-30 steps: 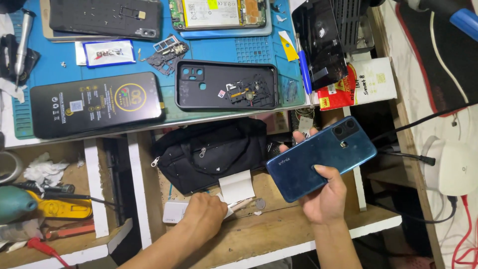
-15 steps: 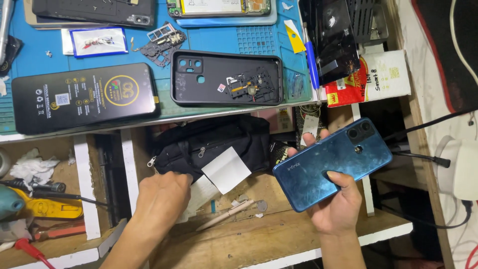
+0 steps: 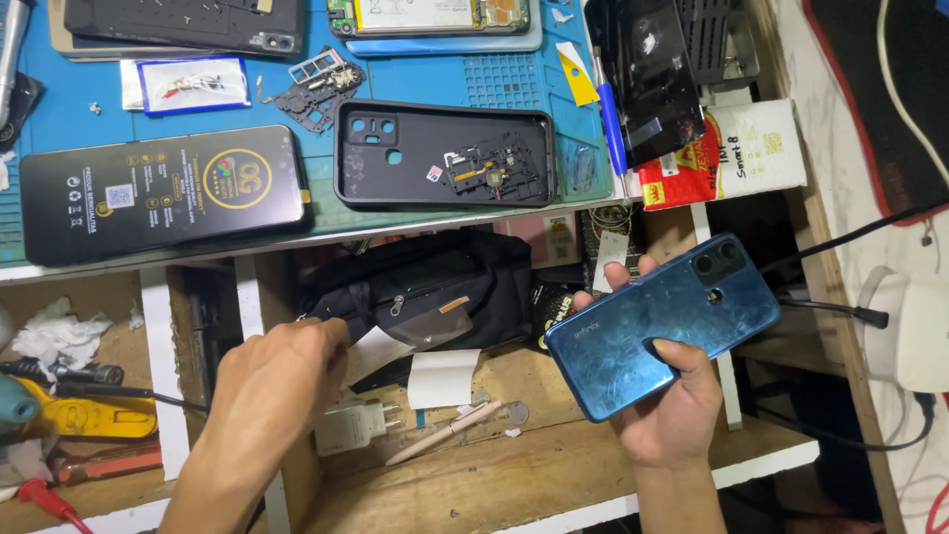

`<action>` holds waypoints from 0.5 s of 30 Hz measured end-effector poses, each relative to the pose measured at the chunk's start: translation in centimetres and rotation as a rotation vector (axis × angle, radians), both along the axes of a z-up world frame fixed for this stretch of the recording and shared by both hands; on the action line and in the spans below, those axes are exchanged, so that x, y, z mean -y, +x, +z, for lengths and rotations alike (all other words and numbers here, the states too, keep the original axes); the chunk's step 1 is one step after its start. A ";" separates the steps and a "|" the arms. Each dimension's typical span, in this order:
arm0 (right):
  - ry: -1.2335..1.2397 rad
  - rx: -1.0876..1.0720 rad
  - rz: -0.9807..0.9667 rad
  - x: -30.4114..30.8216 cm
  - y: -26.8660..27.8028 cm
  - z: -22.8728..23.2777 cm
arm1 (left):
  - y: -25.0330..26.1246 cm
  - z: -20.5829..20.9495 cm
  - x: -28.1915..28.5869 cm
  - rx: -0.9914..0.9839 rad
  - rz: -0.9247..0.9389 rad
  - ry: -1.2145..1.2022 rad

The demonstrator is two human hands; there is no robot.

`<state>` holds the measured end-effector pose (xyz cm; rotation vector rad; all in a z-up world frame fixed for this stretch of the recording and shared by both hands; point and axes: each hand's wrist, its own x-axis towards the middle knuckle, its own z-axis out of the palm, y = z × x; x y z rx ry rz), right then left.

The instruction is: Repairing a mobile phone by inspecting and assembling internal components

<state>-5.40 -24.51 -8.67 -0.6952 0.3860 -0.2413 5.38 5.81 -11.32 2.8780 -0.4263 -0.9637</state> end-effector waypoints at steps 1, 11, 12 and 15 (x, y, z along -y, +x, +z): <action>0.011 0.018 0.009 0.1 0.0 0.0 | 0.0 0.1 0.0 0.004 -0.002 0.026; 0.062 0.099 -0.042 1.0 -0.5 -0.6 | -0.1 -0.5 0.0 0.095 0.007 0.114; 0.060 0.098 -0.046 1.0 -0.7 -0.5 | -0.4 -0.6 0.1 0.094 0.004 0.112; 0.111 0.137 -0.018 1.1 -0.6 -0.3 | -0.9 -1.0 1.2 0.246 -0.032 0.127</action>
